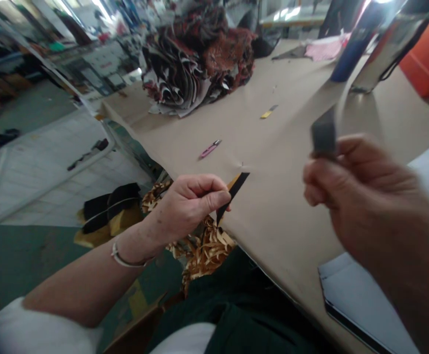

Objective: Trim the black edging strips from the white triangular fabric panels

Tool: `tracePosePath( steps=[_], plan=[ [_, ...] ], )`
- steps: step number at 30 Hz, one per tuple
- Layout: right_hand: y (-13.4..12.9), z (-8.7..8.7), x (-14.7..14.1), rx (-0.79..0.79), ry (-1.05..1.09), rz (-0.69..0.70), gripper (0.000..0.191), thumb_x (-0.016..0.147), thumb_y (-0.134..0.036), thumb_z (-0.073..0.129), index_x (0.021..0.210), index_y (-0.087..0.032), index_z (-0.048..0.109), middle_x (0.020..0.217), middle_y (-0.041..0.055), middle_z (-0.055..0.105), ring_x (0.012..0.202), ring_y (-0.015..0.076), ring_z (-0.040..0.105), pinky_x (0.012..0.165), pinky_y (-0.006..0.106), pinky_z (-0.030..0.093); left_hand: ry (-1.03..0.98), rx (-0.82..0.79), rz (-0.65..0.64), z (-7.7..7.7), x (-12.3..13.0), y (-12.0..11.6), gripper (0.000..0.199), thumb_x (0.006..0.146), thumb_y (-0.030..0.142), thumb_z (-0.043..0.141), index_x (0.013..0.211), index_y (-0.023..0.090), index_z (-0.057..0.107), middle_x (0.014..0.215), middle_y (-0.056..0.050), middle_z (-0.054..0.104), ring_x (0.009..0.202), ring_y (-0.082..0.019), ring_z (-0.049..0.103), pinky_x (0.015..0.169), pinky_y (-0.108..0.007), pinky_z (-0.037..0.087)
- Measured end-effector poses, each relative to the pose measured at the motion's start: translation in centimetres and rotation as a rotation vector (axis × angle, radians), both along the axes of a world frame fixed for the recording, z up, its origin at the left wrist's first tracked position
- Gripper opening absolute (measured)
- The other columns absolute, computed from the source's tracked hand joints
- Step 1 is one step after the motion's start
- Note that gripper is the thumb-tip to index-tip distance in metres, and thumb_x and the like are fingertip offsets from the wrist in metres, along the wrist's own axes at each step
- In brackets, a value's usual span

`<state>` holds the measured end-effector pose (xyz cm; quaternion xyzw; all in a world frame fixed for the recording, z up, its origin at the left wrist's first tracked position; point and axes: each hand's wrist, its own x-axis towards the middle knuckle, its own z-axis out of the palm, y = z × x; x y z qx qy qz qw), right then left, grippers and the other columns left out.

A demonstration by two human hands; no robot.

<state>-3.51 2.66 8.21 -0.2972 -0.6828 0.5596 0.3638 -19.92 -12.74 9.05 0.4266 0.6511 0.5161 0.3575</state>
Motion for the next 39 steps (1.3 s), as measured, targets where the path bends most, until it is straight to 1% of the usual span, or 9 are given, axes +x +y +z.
tracePosePath(
  steps=[5, 8, 11, 16, 20, 26, 30, 35, 39],
  plan=[
    [-5.3, -6.5, -0.1, -0.461, -0.120, 0.251, 0.030, 0.069, -0.034, 0.075, 0.095, -0.020, 0.067, 0.062, -0.0045, 0.048, 0.054, 0.0078, 0.041, 0.051, 0.023, 0.033, -0.119, 0.159, 0.065, 1.2, 0.0, 1.6, 0.018, 0.084, 0.025, 0.062, 0.069, 0.014, 0.061, 0.059, 0.002, 0.059, 0.057, -0.008, 0.054, 0.055, -0.019, 0.044],
    [-7.4, -8.2, -1.0, -0.557, -0.153, 0.327, 0.046, 0.065, -0.035, 0.077, 0.105, -0.016, 0.063, 0.056, -0.0081, 0.041, 0.049, 0.0064, 0.037, 0.049, 0.021, 0.029, -0.186, 0.231, 0.065, 2.4, 0.2, 2.6, 0.017, 0.084, 0.022, 0.062, 0.069, 0.015, 0.061, 0.057, 0.003, 0.059, 0.056, -0.008, 0.056, 0.053, -0.019, 0.045],
    [-7.8, -8.0, -2.3, -0.587, -0.191, 0.389, 0.054, 0.062, -0.034, 0.078, 0.111, -0.016, 0.061, 0.052, -0.0088, 0.044, 0.045, 0.0070, 0.037, 0.045, 0.021, 0.026, -0.207, 0.268, 0.057, 3.5, 0.5, 3.3, 0.017, 0.084, 0.019, 0.062, 0.067, 0.016, 0.060, 0.056, 0.005, 0.059, 0.057, -0.009, 0.059, 0.052, -0.018, 0.045],
    [-7.9, -7.8, -3.6, -0.626, -0.240, 0.441, 0.028, 0.063, -0.035, 0.076, 0.078, -0.015, 0.065, 0.061, -0.0007, 0.059, 0.049, 0.0098, 0.048, 0.045, 0.022, 0.032, -0.198, 0.291, 0.067, 4.6, 0.5, 3.6, 0.018, 0.084, 0.017, 0.062, 0.066, 0.016, 0.060, 0.056, 0.006, 0.058, 0.059, -0.008, 0.060, 0.053, -0.019, 0.046],
    [-7.7, -7.9, -3.3, -0.606, -0.176, 0.310, 0.029, 0.064, -0.033, 0.077, 0.083, -0.015, 0.064, 0.054, -0.0052, 0.050, 0.044, 0.0064, 0.038, 0.043, 0.021, 0.027, -0.156, 0.290, 0.082, 4.9, 0.0, 3.2, 0.019, 0.084, 0.017, 0.061, 0.065, 0.016, 0.060, 0.056, 0.007, 0.056, 0.058, -0.008, 0.060, 0.054, -0.020, 0.045],
    [-5.1, -2.9, -2.3, -0.565, 0.222, 0.199, 0.029, 0.076, -0.027, 0.070, 0.104, -0.025, 0.063, 0.054, -0.0073, 0.037, 0.047, 0.0080, 0.033, 0.046, 0.023, 0.033, -0.094, 0.215, 0.017, 5.0, 0.0, 2.9, 0.020, 0.083, 0.016, 0.061, 0.063, 0.015, 0.060, 0.055, 0.006, 0.055, 0.054, -0.007, 0.051, 0.053, -0.020, 0.041],
    [-3.5, -0.8, 0.1, -0.416, 0.191, 0.157, 0.024, 0.075, -0.028, 0.071, 0.098, -0.026, 0.066, 0.055, -0.0039, 0.045, 0.049, 0.0101, 0.041, 0.046, 0.024, 0.034, -0.240, 0.106, -0.111, 3.7, 1.3, 2.7, 0.017, 0.082, 0.021, 0.061, 0.066, 0.016, 0.060, 0.055, 0.004, 0.051, 0.054, -0.009, 0.046, 0.051, -0.022, 0.038],
    [-2.8, -3.9, 5.3, -0.367, 0.032, 0.049, 0.022, 0.077, -0.036, 0.071, 0.093, -0.021, 0.066, 0.055, -0.0037, 0.047, 0.052, 0.0107, 0.044, 0.050, 0.024, 0.035, -0.302, -0.166, -0.237, -0.6, 4.9, 3.2, 0.023, 0.077, 0.036, 0.062, 0.068, 0.015, 0.060, 0.055, 0.004, 0.047, 0.053, -0.009, 0.040, 0.051, -0.023, 0.033],
    [-2.9, -5.8, 8.9, -0.416, -0.004, 0.021, 0.029, 0.077, -0.039, 0.070, 0.098, -0.020, 0.064, 0.059, -0.0050, 0.047, 0.050, 0.0091, 0.042, 0.049, 0.024, 0.033, -0.278, -0.214, -0.322, -3.0, 8.3, 4.8, 0.024, 0.076, 0.038, 0.060, 0.068, 0.015, 0.059, 0.056, 0.004, 0.046, 0.055, -0.010, 0.039, 0.052, -0.023, 0.031]
  ],
)
